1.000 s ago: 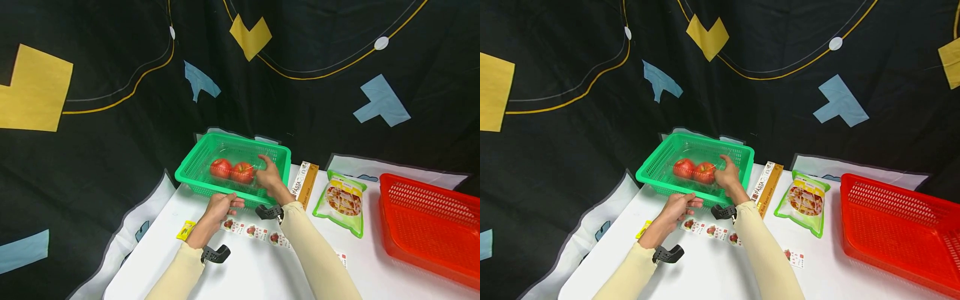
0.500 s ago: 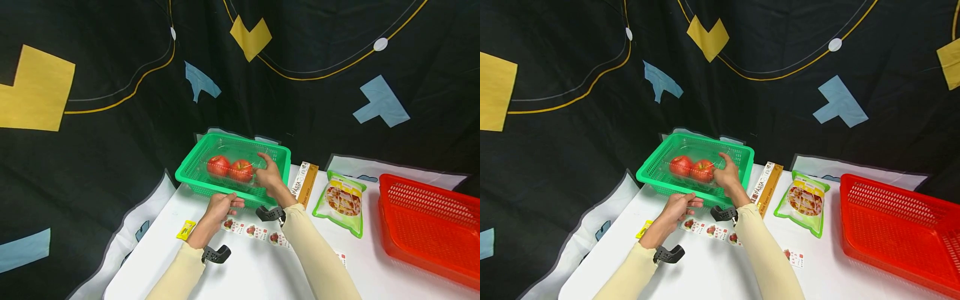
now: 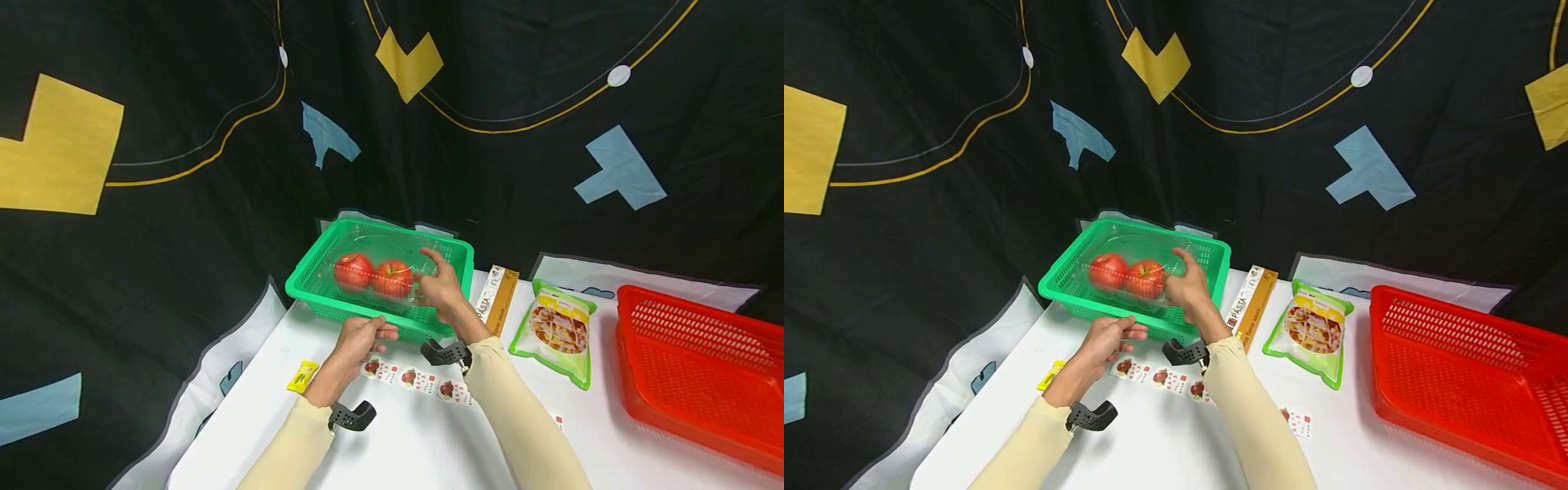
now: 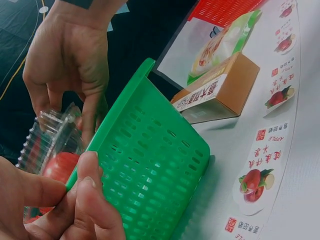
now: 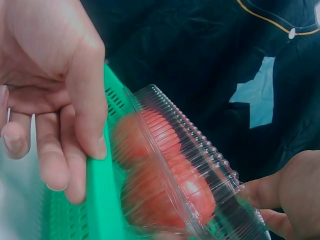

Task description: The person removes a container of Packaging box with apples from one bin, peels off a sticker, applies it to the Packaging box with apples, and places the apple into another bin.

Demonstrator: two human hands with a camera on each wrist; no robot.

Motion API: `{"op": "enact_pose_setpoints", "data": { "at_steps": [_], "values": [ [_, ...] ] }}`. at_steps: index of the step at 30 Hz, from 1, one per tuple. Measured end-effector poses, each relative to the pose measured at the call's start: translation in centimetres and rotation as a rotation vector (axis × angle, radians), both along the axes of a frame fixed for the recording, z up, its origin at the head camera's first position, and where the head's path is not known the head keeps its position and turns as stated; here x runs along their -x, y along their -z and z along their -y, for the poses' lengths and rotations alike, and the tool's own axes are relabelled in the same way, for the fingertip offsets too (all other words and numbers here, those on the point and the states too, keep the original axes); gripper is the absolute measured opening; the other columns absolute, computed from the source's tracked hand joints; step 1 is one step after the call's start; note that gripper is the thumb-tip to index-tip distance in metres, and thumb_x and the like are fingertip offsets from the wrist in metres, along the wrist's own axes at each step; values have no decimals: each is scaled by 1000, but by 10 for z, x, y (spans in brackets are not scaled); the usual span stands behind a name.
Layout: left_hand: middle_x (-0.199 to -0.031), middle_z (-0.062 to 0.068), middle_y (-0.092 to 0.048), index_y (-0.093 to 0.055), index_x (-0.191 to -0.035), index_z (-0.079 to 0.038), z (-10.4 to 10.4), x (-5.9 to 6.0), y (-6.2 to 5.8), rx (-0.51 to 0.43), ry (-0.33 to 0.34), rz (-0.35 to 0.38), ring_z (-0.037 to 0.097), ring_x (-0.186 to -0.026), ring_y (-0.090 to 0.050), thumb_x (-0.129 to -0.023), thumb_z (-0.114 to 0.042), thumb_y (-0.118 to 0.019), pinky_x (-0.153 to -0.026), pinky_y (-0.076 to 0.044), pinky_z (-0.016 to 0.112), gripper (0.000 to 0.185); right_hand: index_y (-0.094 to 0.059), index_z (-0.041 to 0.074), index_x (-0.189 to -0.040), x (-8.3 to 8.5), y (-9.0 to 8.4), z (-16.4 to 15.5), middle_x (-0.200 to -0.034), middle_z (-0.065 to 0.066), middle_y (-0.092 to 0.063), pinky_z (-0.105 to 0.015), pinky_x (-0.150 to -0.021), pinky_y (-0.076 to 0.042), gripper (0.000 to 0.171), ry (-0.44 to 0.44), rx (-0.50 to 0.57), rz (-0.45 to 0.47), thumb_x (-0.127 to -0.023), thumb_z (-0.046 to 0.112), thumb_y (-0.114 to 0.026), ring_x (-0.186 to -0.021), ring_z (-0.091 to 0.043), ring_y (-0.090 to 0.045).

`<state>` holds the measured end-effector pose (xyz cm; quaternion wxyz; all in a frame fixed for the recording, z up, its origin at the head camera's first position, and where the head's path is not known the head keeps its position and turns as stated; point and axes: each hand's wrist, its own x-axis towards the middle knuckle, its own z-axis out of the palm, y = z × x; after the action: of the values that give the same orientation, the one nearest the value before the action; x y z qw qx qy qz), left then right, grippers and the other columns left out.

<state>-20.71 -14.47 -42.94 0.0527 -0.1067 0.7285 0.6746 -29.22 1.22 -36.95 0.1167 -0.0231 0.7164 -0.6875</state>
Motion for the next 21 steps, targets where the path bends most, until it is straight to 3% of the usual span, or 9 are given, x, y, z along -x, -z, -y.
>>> {"op": "enact_pose_setpoints", "data": {
  "at_steps": [6,21],
  "values": [
    [-81,0,-72,-74,-102,1,0,0,0,-3,-3,6,6,-53,-54,-102,-26,-50,-43,-24,20,36,-35,19,-152,-4,-4,-4,-124,-23,-56,-34,-61,-55,64,-11,17,-12,-94,-3,-52,-68,-23,-53],
    [-81,0,-72,-73,-104,2,1,0,0,-15,0,15,6,-52,-53,-102,-26,-50,-42,-24,20,36,-37,21,-151,-13,-11,-14,-121,-23,-59,-34,-63,-56,58,-24,30,-28,-98,0,-48,-69,-21,-58]
  ]
}}
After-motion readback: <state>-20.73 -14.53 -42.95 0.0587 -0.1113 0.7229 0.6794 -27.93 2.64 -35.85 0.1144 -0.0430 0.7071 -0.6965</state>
